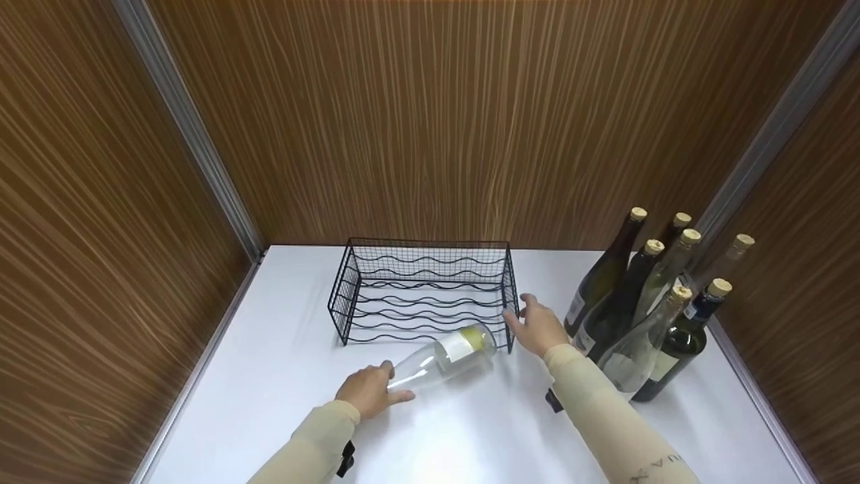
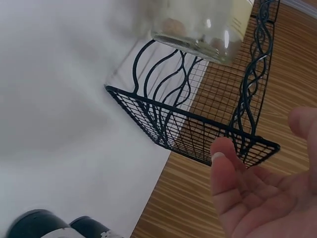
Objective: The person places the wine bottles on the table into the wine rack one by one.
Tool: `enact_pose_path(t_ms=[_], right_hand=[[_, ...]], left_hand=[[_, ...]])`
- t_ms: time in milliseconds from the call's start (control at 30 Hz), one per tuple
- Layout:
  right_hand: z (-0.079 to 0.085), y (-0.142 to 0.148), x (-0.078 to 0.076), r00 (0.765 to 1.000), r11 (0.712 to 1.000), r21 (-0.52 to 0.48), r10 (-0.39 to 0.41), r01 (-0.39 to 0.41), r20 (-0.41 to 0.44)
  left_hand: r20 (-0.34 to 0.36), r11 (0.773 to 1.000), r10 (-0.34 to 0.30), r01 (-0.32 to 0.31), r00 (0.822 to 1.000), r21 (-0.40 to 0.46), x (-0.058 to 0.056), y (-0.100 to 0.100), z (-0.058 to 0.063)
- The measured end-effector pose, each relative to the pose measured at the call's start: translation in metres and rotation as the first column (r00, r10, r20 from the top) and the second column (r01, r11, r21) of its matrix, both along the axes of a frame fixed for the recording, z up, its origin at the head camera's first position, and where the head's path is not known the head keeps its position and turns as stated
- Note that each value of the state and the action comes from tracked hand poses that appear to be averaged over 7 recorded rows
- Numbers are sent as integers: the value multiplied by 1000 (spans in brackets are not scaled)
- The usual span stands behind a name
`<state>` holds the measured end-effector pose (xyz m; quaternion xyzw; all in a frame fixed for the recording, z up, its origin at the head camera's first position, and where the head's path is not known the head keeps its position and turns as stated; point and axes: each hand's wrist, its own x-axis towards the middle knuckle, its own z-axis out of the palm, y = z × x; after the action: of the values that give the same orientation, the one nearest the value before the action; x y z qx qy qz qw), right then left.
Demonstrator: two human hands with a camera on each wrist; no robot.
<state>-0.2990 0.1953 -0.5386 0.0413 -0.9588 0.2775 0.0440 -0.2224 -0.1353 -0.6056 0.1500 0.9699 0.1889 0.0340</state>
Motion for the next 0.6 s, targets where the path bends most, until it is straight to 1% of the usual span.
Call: enact_pose_path(t_ms=[100, 300, 467, 600], right_hand=[[-2, -4, -8, 1000, 999, 48, -4, 3, 28], [-3, -8, -20, 999, 996, 85, -7, 4, 45], [-5, -14, -23, 995, 994, 106, -30, 20, 97], [-7, -19, -22, 992, 994, 100, -50, 38, 117]], left_hand=[[35, 998, 31, -33, 999, 47, -3, 3, -2], [97, 989, 78, -89, 992, 116, -10, 7, -3], [137, 979, 124, -144, 983, 146, -17, 9, -8], [155, 966, 169, -195, 973, 171, -22, 8, -15]])
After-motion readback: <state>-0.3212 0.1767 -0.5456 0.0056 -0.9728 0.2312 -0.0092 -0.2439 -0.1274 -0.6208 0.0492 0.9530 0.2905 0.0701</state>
